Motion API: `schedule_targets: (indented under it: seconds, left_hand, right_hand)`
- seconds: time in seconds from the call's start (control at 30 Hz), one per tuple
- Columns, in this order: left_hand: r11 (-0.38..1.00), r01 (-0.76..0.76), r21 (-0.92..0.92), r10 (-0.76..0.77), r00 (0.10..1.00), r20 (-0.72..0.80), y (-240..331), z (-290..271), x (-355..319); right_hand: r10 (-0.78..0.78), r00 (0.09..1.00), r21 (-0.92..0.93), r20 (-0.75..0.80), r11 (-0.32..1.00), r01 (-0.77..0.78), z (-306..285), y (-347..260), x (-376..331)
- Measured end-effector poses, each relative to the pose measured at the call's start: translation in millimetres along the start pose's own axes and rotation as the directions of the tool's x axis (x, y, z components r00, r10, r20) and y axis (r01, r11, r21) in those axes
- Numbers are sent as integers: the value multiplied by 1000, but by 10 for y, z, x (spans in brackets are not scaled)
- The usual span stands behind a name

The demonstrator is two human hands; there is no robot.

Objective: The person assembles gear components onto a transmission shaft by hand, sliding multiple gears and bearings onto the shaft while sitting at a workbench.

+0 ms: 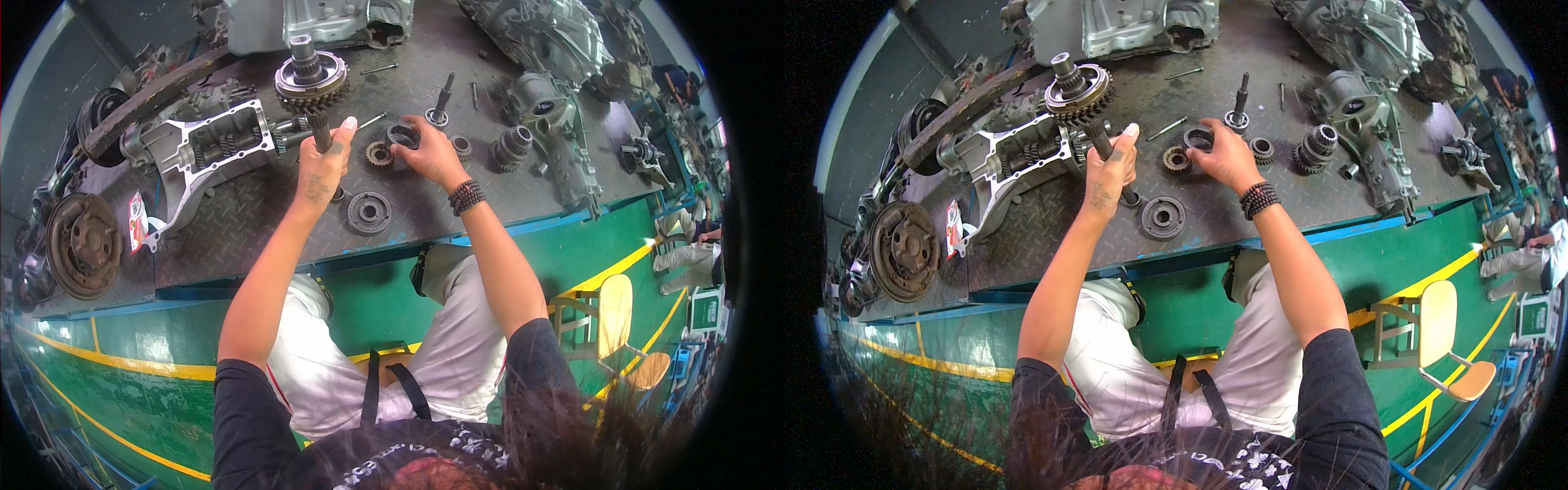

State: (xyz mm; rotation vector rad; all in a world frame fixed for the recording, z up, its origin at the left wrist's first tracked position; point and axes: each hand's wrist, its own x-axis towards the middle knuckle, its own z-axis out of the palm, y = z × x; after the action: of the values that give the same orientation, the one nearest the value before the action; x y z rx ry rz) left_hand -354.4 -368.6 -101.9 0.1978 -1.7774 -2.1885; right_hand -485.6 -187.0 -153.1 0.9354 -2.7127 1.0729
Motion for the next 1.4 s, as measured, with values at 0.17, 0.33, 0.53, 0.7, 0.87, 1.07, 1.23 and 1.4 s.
schedule_targets:
  seconds: [0.17,0.33,0.53,0.7,0.87,1.07,1.23,1.4]
  left_hand:
    - [1000,4,1,-4,1000,6,-6,5,-12]
    - [1000,11,14,-11,1000,27,-2,13,-18]
    - [1000,7,27,-6,1000,-4,19,-40,1]
    - [992,-16,125,17,1000,-6,20,-13,15]
    - [1000,4,23,-4,1000,-14,-60,1,12]
    - [998,-33,62,33,999,-9,-76,-5,-6]
    - [986,-50,160,50,999,10,-29,-9,-27]
    - [983,-74,170,72,997,17,-34,15,-11]
  right_hand:
    - [119,993,-131,7,985,-117,32,12,-33]
    - [63,997,-212,35,976,-54,16,104,-68]
    - [-214,976,-364,32,907,211,-24,-244,-90]
    - [-375,908,-203,185,890,409,211,-146,-90]
    - [-421,904,-244,75,872,426,187,-185,-40]
    - [-55,997,662,-62,745,82,-173,-634,195]
    - [-258,934,781,-249,517,351,-1039,-1593,250]
    - [-573,804,219,-161,773,595,-1335,-2143,221]
